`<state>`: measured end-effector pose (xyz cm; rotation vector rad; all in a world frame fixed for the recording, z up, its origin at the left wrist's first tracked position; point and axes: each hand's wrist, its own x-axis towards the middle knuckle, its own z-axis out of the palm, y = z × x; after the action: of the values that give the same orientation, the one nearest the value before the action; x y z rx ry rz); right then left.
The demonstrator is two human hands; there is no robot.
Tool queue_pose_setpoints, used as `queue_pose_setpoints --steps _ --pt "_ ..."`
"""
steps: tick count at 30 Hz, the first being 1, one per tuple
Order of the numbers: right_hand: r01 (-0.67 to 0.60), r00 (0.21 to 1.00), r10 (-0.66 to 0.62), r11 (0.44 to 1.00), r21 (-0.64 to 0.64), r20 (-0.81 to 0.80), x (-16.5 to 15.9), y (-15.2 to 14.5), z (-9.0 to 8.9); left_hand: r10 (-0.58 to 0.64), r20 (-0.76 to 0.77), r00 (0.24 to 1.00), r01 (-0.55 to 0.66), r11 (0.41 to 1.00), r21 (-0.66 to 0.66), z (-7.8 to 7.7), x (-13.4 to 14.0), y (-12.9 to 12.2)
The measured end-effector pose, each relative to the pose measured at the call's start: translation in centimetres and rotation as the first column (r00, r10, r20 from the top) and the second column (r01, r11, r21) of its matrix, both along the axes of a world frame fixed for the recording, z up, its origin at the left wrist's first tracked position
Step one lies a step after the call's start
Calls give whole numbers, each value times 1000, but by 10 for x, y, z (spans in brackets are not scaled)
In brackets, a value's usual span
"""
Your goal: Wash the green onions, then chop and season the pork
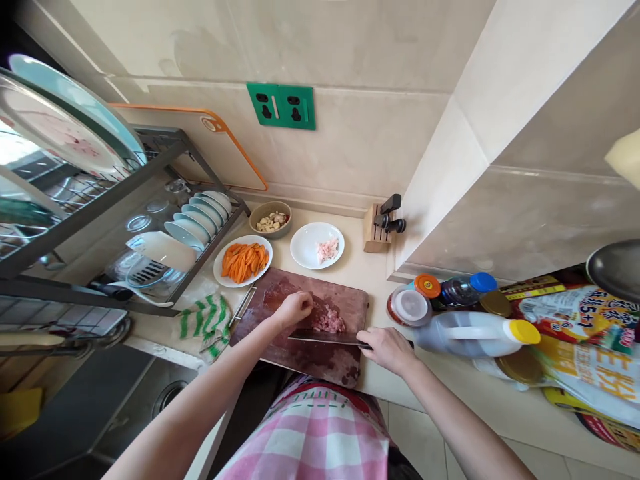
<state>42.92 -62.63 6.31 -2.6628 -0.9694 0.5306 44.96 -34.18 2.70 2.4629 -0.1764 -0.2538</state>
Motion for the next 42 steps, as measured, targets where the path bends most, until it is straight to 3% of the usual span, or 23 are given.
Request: queue_pose_setpoints --steps 5,9,13,17,21,27,32,37,42 --pt "-87 982 92 996 -36 165 7 -3 1 -208 -101 973 201 977 -75 16 -1 -8" --pt "-108 964 120 992 -64 238 5 -4 8 -274 -140 952 265 961 -79 36 -7 -7" --pt "-151 939 187 978 -143 289 5 5 19 -340 -120 933 330 939 -99 35 -7 -27" --pt "-181 923 229 968 -175 309 4 15 30 -247 -80 966 254 963 89 22 4 -47" --pt "-174 928 208 976 -134 310 -4 13 30 -189 -73 979 200 960 195 19 11 -37" --pt "-171 912 238 960 -220 334 -18 -6 22 -221 -101 970 236 956 174 23 4 0" --pt "-115 913 195 966 -233 358 -19 -10 24 -341 -156 927 351 935 44 18 -5 -12" --pt "-120 923 179 975 -188 341 -18 -9 27 -193 -33 981 196 961 194 10 -2 -32" --pt "-21 976 34 998 -61 217 -36 -29 19 -124 -15 992 124 970 207 11 3 -18"
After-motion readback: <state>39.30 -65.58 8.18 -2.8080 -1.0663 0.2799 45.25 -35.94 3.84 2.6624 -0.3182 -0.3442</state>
